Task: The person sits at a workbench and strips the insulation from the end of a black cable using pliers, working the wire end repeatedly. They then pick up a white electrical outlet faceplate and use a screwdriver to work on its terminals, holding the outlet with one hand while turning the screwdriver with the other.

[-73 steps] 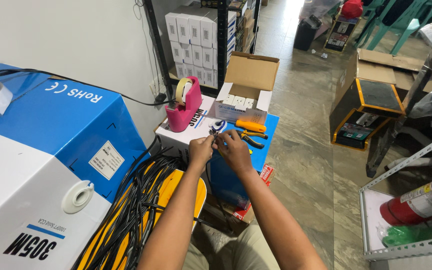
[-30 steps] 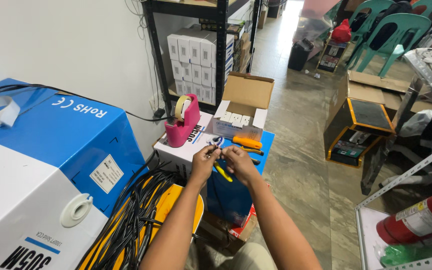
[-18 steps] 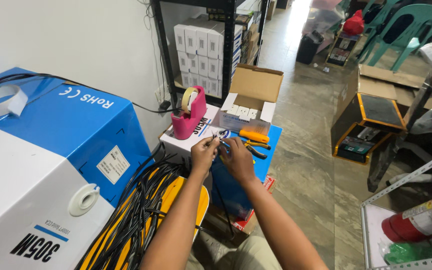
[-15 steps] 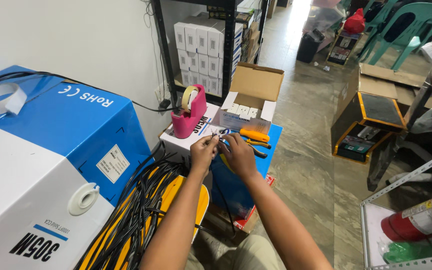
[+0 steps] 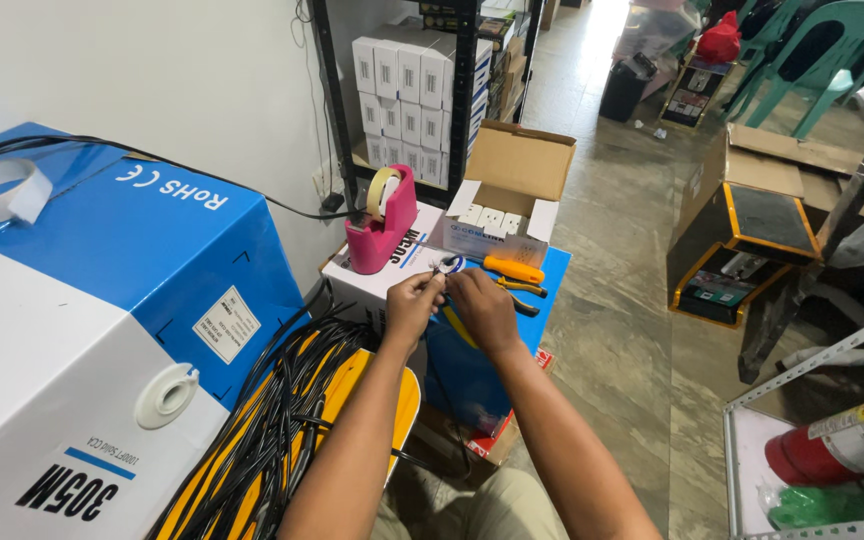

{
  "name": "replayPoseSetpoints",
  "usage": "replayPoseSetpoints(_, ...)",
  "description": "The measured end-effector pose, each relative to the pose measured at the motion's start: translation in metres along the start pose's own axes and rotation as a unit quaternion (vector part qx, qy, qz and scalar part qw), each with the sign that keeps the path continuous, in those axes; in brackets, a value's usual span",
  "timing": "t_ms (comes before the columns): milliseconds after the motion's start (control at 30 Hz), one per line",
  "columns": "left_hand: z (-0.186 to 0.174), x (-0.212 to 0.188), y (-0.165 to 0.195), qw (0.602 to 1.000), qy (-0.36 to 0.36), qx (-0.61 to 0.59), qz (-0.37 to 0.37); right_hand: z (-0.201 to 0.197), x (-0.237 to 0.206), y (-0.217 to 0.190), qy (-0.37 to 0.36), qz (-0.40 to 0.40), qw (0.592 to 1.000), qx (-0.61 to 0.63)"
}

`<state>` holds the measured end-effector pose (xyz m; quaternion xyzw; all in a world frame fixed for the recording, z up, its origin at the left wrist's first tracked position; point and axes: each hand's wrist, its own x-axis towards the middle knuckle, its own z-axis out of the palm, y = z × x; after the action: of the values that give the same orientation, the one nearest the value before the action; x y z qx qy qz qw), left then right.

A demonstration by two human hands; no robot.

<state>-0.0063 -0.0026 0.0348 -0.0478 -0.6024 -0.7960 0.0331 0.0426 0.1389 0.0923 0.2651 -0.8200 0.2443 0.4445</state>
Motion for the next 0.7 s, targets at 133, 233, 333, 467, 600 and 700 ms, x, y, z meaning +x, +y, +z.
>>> replayPoseSetpoints(133,0.001,0.0,-0.005,0.999,-0.017,0.018,0.032,0.01,-0.006,0.007,-0.01,0.092,0.994,0.052)
replayPoseSetpoints(233,0.002,0.003,-0.01,0.999,-0.027,-0.003,0.031,0.016,-0.014,0.018,-0.026,0.158,0.978,0.135)
replayPoseSetpoints(333,0.002,0.005,-0.014,0.998,-0.036,-0.032,0.042,0.027,-0.024,0.034,-0.054,0.289,0.925,0.241)
replayPoseSetpoints(467,0.001,0.003,-0.016,0.997,-0.049,-0.043,0.05,0.036,-0.034,0.066,-0.136,0.512,0.68,0.507)
replayPoseSetpoints(600,0.001,0.003,-0.017,0.996,-0.052,-0.049,0.046,0.032,-0.036,0.079,-0.149,0.548,0.403,0.718)
replayPoseSetpoints(700,0.0,0.004,-0.014,0.998,-0.03,-0.045,0.036,0.024,-0.032,0.054,-0.088,0.57,0.614,0.539)
